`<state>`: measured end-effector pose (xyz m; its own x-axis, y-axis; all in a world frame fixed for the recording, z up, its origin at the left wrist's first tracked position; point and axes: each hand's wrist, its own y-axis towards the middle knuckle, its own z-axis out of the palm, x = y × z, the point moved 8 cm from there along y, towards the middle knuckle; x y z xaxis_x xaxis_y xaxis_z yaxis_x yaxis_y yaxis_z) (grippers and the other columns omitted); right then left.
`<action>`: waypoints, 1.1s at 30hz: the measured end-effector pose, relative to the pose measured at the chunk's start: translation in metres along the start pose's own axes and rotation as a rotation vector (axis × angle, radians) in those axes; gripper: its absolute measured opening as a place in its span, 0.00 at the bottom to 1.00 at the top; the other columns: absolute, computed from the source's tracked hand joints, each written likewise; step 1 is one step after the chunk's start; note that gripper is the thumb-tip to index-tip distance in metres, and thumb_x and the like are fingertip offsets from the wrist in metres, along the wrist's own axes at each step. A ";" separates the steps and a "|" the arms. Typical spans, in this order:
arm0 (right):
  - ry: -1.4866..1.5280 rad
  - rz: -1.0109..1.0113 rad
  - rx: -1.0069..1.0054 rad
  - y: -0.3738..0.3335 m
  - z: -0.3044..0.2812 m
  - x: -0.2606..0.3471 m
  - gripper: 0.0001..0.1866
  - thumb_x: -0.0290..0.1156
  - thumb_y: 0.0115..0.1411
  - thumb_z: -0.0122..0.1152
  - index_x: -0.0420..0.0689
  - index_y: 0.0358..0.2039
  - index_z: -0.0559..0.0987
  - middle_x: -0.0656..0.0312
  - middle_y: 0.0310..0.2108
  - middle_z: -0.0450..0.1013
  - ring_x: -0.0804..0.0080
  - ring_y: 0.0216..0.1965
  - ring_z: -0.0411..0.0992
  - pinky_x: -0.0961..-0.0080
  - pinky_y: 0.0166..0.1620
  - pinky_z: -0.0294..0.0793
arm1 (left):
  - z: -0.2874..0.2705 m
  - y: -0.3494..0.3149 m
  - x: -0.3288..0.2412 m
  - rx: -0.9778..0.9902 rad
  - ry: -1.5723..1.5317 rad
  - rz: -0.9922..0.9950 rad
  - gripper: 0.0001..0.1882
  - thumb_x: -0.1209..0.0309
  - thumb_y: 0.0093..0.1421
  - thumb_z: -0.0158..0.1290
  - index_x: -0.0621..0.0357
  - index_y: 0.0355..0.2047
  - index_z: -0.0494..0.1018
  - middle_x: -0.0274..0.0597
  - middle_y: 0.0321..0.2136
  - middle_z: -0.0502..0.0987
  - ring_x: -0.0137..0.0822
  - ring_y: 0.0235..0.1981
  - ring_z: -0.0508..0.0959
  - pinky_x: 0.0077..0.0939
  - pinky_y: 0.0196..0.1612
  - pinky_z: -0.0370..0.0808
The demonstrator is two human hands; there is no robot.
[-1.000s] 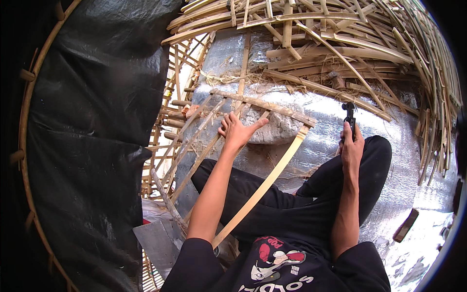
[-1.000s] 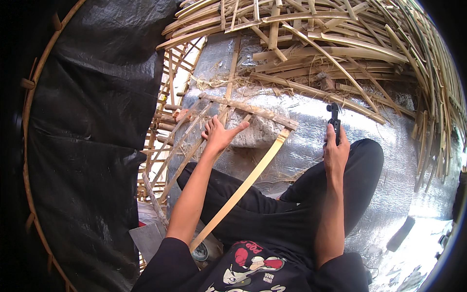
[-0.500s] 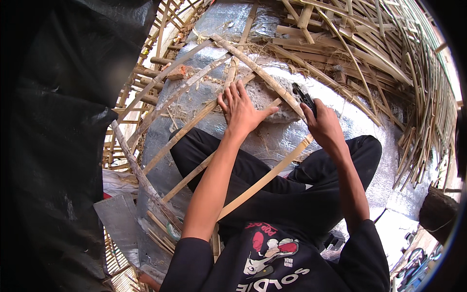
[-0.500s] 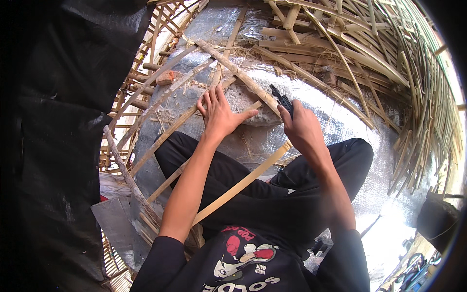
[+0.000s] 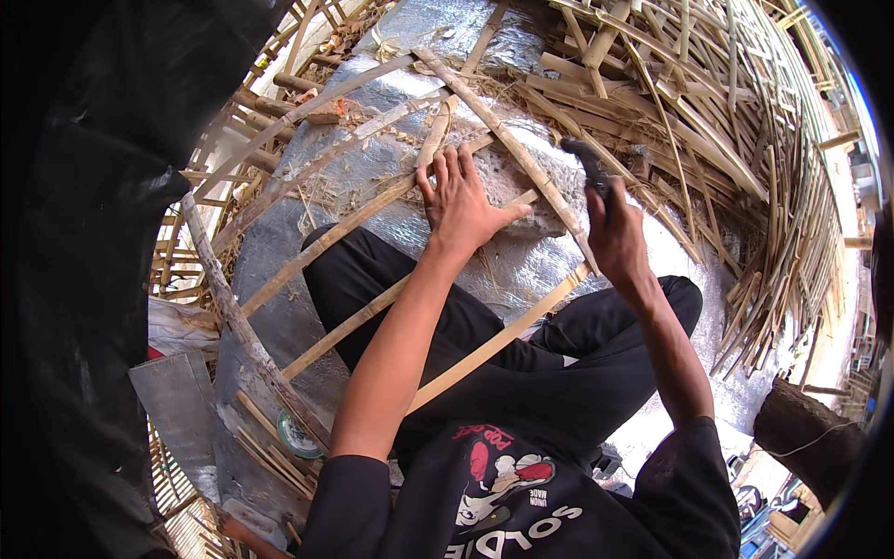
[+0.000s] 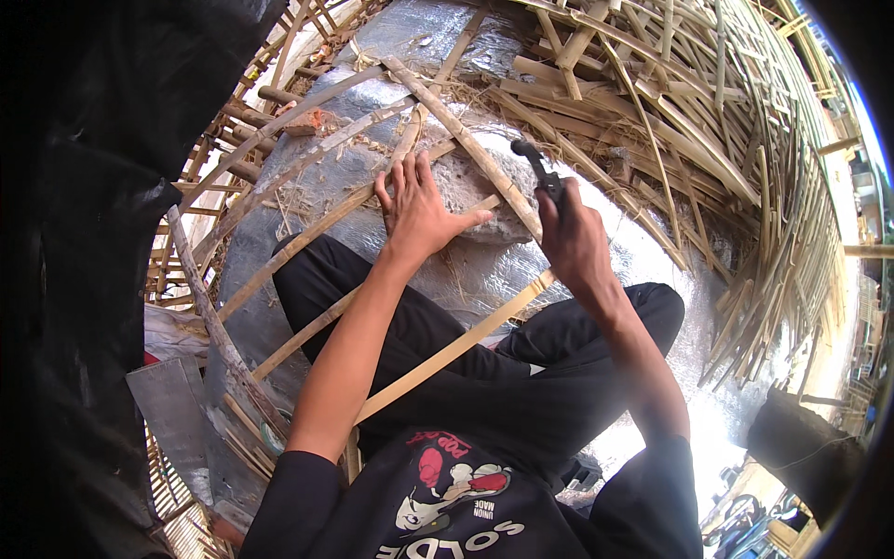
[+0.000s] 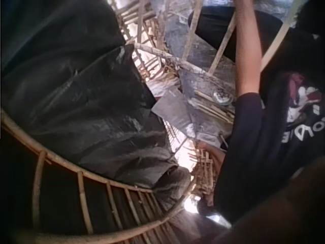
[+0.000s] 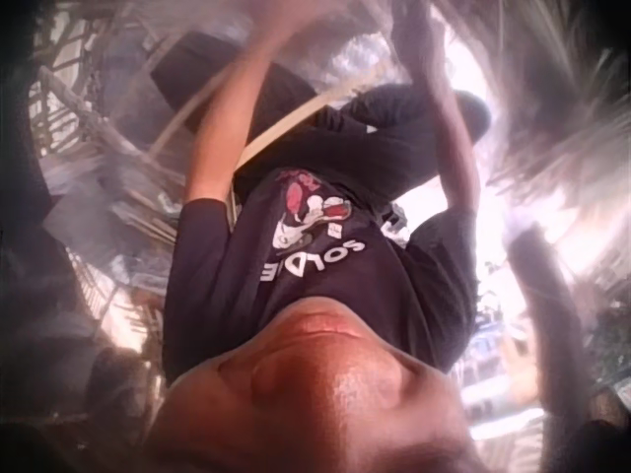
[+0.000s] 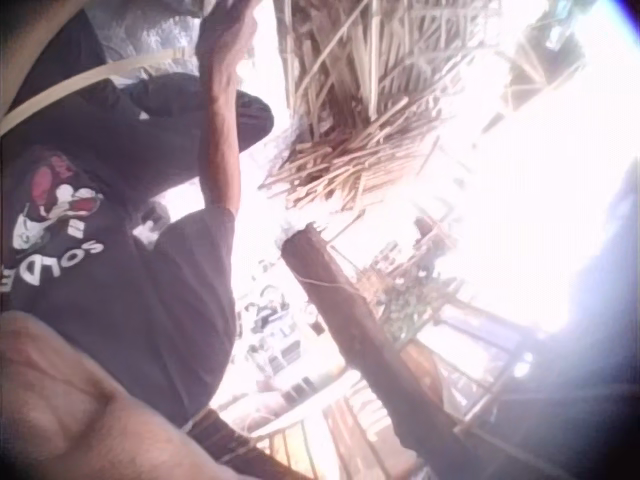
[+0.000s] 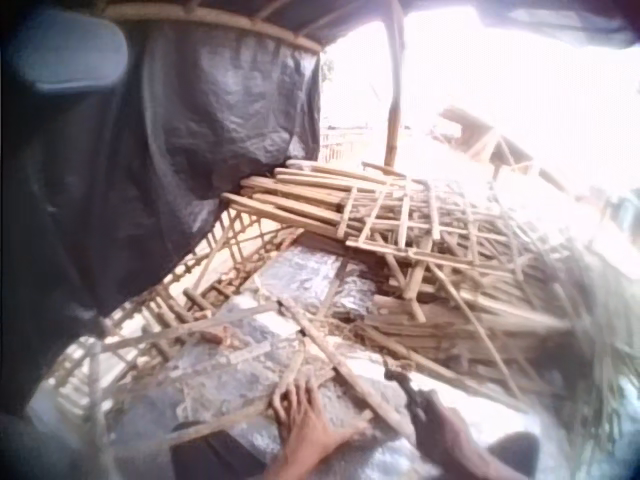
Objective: The person constructs a bamboo frame by hammering small nails into bamboo strips to join them together, working while sitting on a ground surface covered in silver foil.
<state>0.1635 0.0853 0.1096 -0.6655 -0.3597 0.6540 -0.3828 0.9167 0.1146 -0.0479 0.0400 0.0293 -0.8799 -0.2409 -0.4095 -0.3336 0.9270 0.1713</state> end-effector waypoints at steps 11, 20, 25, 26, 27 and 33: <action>-0.161 0.234 0.189 -0.004 0.030 -0.044 0.27 0.48 0.73 0.51 0.31 0.35 0.74 0.29 0.27 0.74 0.28 0.35 0.74 0.43 0.38 0.70 | 0.003 0.002 -0.006 -0.011 -0.005 0.024 0.69 0.28 0.42 0.65 0.70 0.68 0.53 0.61 0.66 0.62 0.54 0.71 0.56 0.59 0.72 0.39; -0.059 0.279 0.101 -0.006 0.034 -0.038 0.28 0.48 0.74 0.50 0.30 0.36 0.74 0.31 0.28 0.75 0.32 0.32 0.74 0.48 0.36 0.70 | 0.002 -0.001 0.003 -0.016 0.050 0.031 0.70 0.26 0.41 0.64 0.70 0.67 0.54 0.61 0.66 0.62 0.54 0.71 0.55 0.58 0.72 0.40; 0.061 0.339 0.050 0.004 0.010 -0.054 0.31 0.59 0.73 0.49 0.41 0.28 0.71 0.67 0.17 0.64 0.80 0.16 0.61 0.70 0.20 0.63 | -0.002 0.002 0.002 0.002 0.068 0.015 0.69 0.26 0.42 0.64 0.69 0.68 0.53 0.61 0.66 0.62 0.54 0.70 0.56 0.58 0.72 0.40; 0.151 0.354 -0.032 0.001 -0.003 -0.050 0.30 0.56 0.74 0.49 0.40 0.28 0.71 0.66 0.16 0.63 0.78 0.16 0.61 0.68 0.21 0.63 | -0.007 0.004 -0.006 -0.037 0.066 0.047 0.69 0.26 0.42 0.64 0.70 0.68 0.53 0.61 0.66 0.62 0.54 0.70 0.57 0.58 0.72 0.41; 0.099 0.302 -0.138 -0.004 -0.019 -0.055 0.31 0.55 0.74 0.49 0.36 0.29 0.72 0.58 0.15 0.67 0.65 0.16 0.65 0.63 0.24 0.67 | -0.003 0.008 -0.019 -0.014 0.048 0.051 0.69 0.27 0.42 0.64 0.70 0.68 0.53 0.61 0.66 0.62 0.55 0.69 0.57 0.58 0.71 0.42; 0.002 0.346 0.214 -0.011 0.050 -0.061 0.35 0.57 0.71 0.49 0.29 0.37 0.79 0.31 0.33 0.77 0.31 0.41 0.76 0.44 0.46 0.75 | -0.010 -0.004 0.008 0.057 0.141 -0.027 0.71 0.26 0.39 0.66 0.68 0.70 0.55 0.59 0.68 0.62 0.54 0.70 0.57 0.58 0.71 0.45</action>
<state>0.1763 0.0884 0.0309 -0.7773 -0.0355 0.6281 -0.2611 0.9266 -0.2708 -0.0564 0.0312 0.0342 -0.9111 -0.3004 -0.2823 -0.3415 0.9335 0.1089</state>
